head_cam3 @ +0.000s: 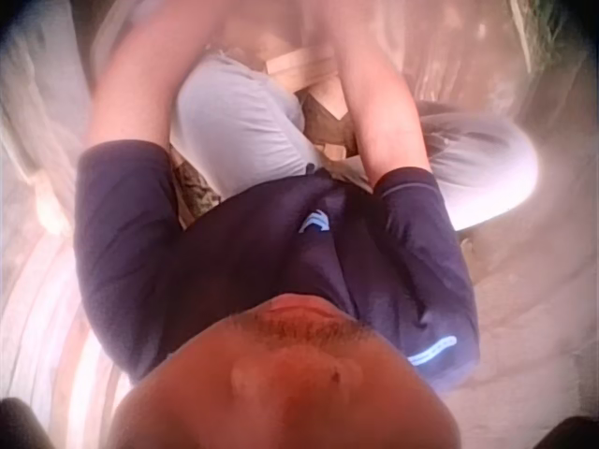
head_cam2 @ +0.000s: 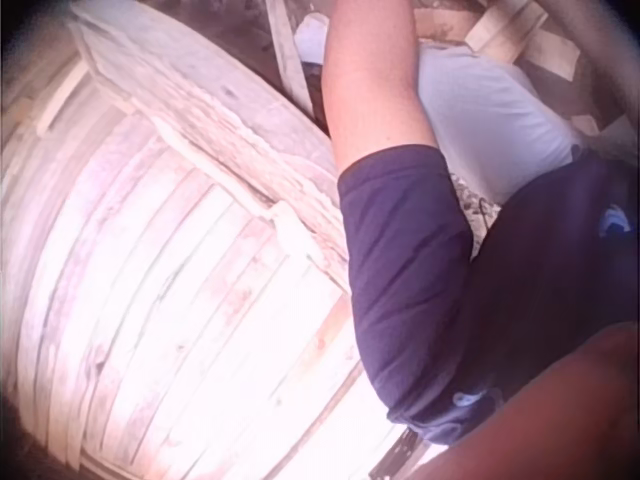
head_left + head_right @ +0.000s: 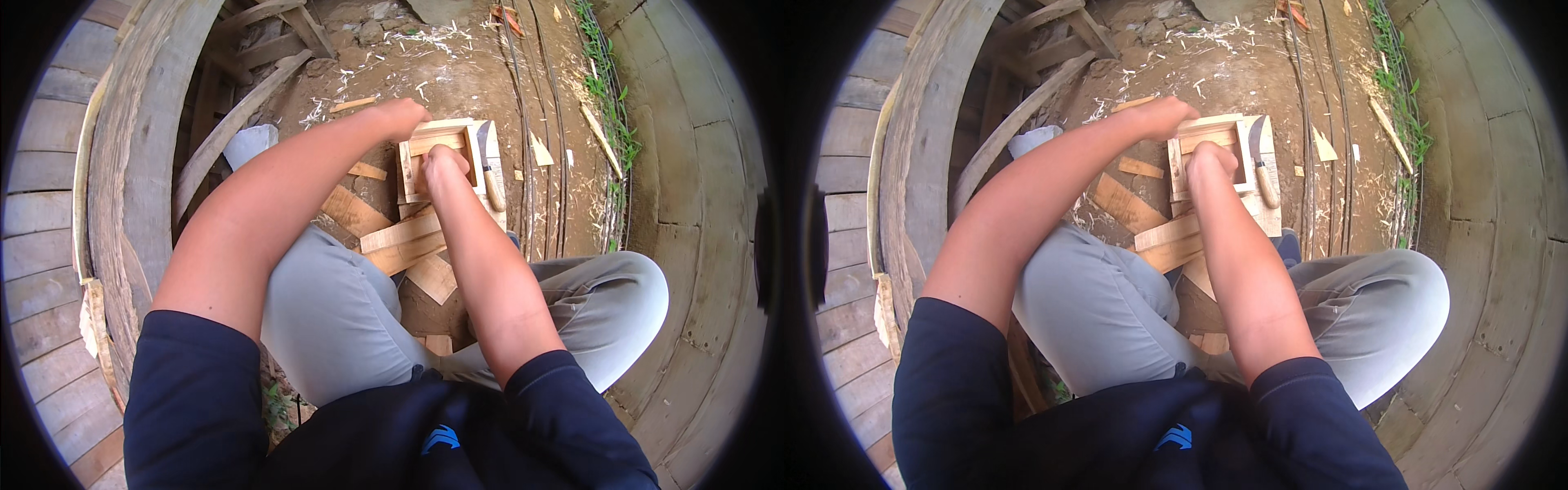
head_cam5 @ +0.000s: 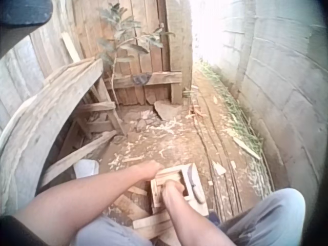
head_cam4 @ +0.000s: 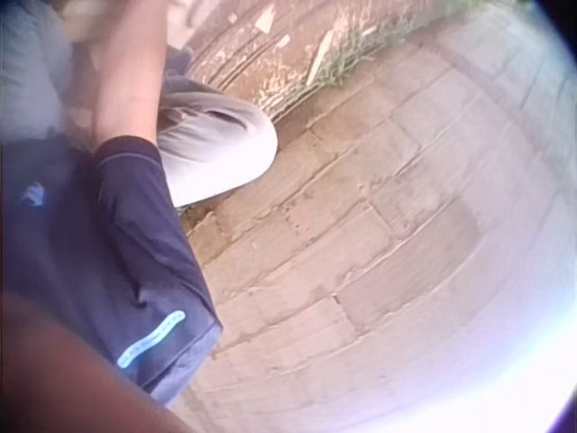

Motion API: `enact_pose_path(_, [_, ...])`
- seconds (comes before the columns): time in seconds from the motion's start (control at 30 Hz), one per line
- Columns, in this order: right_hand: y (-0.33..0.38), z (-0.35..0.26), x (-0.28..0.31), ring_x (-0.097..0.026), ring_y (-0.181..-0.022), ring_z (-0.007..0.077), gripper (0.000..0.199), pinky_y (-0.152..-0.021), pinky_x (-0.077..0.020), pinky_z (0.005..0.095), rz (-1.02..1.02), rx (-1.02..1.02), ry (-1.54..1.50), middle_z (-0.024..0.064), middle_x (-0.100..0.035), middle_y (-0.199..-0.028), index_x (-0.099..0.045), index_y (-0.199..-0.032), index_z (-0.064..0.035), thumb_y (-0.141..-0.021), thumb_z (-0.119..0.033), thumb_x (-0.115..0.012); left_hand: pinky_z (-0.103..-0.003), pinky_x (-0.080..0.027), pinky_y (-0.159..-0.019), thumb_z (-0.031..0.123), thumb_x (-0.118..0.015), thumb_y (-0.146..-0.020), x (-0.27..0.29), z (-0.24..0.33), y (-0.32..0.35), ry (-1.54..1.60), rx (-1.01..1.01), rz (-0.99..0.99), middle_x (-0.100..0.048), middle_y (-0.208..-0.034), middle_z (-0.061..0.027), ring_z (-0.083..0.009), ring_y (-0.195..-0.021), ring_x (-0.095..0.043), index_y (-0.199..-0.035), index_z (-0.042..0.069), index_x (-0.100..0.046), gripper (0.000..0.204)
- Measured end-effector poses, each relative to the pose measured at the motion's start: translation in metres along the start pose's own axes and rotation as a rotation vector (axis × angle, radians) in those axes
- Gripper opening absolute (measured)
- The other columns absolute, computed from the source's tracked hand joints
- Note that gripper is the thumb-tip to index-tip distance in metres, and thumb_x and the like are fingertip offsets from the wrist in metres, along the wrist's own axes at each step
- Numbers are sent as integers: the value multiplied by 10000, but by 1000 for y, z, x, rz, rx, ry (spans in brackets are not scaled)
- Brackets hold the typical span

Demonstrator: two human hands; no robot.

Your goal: The person assembles a small wooden box by hand, fitting pieces together and tapping them into place. They then use a wooden mallet to secure the joints of the box.

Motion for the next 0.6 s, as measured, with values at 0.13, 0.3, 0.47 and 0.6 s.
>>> enact_pose_path(0.13, [-14,-1,-1,-689,-732,206,113,-537,-547,354,46,-41,21,159,-717,-931,-711,-943,67,-844,26,-672,-434,-542,-981,-73,-669,-823,-1,3,-3,-26,22,0,-693,-1242,-204,-366,-1170,-660,-1371,98,-624,576])
enact_pose_path(0.3, [-8,4,1,-681,-634,234,94,-457,-538,375,89,-125,-72,173,-707,-894,-706,-926,52,-838,44,-672,-436,-550,-961,-80,-624,-821,-2,6,0,-103,29,-12,-705,-1211,-202,-369,-1136,-676,-1374,114,-619,586])
enact_pose_path(0.47, [-9,5,2,-651,-588,244,63,-422,-519,362,79,-42,-188,162,-695,-879,-690,-915,34,-857,41,-665,-437,-552,-958,-55,-630,-814,3,13,-1,-108,46,-50,-707,-1201,-203,-368,-1127,-678,-1351,99,-625,559])
enact_pose_path(0.6, [-13,6,0,-669,-683,252,37,-474,-547,345,65,-107,-220,164,-692,-958,-681,-910,25,-880,33,-661,-430,-550,-963,-50,-640,-814,0,8,-5,-123,26,-51,-699,-1225,-198,-362,-1146,-670,-1353,92,-624,557])
Point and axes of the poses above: each hand's wrist, its own y-axis away from the middle knuckle, its own x-axis out of the back of the hand, z = x × y, the point moved 3 cm from there along -y, towards the middle knuckle
